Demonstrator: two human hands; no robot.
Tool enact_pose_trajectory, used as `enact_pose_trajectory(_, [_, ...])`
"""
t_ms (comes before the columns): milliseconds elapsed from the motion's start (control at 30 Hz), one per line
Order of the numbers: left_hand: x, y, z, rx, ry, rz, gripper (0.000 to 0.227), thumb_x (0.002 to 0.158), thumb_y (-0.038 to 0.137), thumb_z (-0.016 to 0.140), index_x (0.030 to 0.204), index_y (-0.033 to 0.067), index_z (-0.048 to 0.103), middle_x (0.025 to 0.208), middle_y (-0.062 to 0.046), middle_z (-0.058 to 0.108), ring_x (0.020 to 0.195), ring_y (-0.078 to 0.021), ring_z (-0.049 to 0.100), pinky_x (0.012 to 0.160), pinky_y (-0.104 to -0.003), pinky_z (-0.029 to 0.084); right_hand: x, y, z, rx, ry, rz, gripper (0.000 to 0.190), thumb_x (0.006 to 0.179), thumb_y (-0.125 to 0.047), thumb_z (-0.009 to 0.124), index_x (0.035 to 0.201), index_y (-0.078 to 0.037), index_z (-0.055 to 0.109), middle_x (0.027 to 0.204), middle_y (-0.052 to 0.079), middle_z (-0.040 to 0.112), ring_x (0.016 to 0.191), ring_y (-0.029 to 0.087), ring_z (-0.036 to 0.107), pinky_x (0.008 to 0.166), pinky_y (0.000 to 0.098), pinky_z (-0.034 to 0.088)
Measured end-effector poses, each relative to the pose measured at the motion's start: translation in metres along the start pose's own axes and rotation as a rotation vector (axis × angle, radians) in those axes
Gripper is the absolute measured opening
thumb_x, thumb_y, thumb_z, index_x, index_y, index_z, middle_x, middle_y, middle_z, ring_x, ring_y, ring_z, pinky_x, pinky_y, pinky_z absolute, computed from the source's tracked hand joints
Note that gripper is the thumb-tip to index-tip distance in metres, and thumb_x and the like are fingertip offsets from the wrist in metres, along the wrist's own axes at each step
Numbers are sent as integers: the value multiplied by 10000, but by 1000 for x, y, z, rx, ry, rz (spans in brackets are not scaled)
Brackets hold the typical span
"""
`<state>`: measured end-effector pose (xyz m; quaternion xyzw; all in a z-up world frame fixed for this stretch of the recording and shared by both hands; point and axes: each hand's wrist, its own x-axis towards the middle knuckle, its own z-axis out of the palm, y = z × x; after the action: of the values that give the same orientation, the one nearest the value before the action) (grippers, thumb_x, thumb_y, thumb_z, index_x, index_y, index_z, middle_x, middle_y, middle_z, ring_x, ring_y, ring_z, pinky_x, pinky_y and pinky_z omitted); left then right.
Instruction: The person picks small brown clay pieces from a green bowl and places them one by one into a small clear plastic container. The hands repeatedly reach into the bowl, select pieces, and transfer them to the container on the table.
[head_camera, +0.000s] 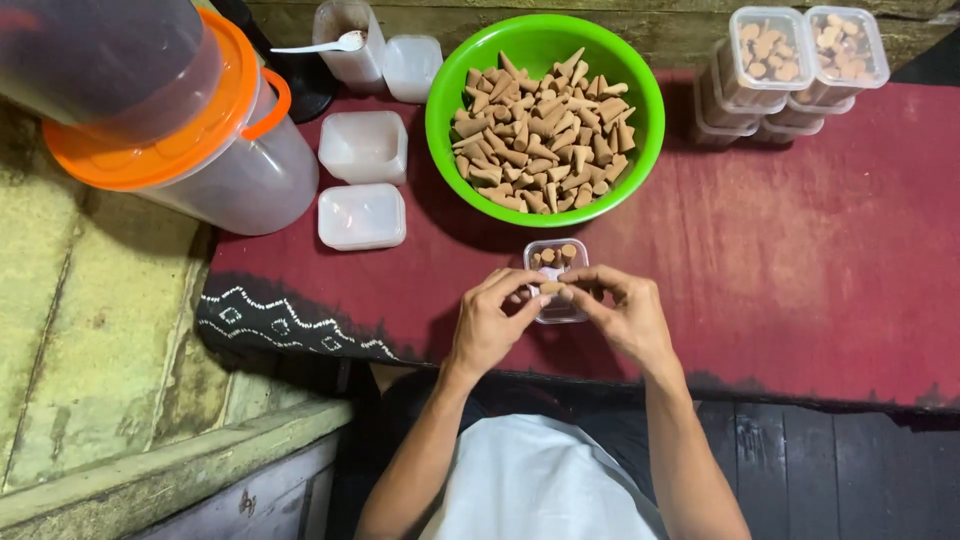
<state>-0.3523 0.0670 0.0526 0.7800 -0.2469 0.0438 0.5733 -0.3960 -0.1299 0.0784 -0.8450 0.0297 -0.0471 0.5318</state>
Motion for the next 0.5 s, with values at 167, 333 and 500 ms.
enact_pose_trajectory(167, [-22,1,11,-42,28,-6,226,837,49,794,1048,124,760,936,-55,751,750,-200,716,690,-302,606,-21,5,4,83,28,-14,175,810,-37,827,976,-94,832,730,75,774,666,131,598,635,259,477])
enact_pose_trajectory(333, [-27,2,23,-47,70,5,221,846,60,799,1054,118,751,893,-48,731,738,-186,716,672,-288,605,-30,18,6,130,93,2,184,820,-12,824,992,-77,823,765,83,786,678,126,630,652,249,500])
enact_pose_trajectory(500, [-20,15,29,-67,184,65,193,851,44,781,1025,125,753,939,-35,737,768,-205,716,689,-310,599,-27,18,4,125,156,-67,178,823,-24,828,984,-98,815,775,47,772,672,109,614,640,238,485])
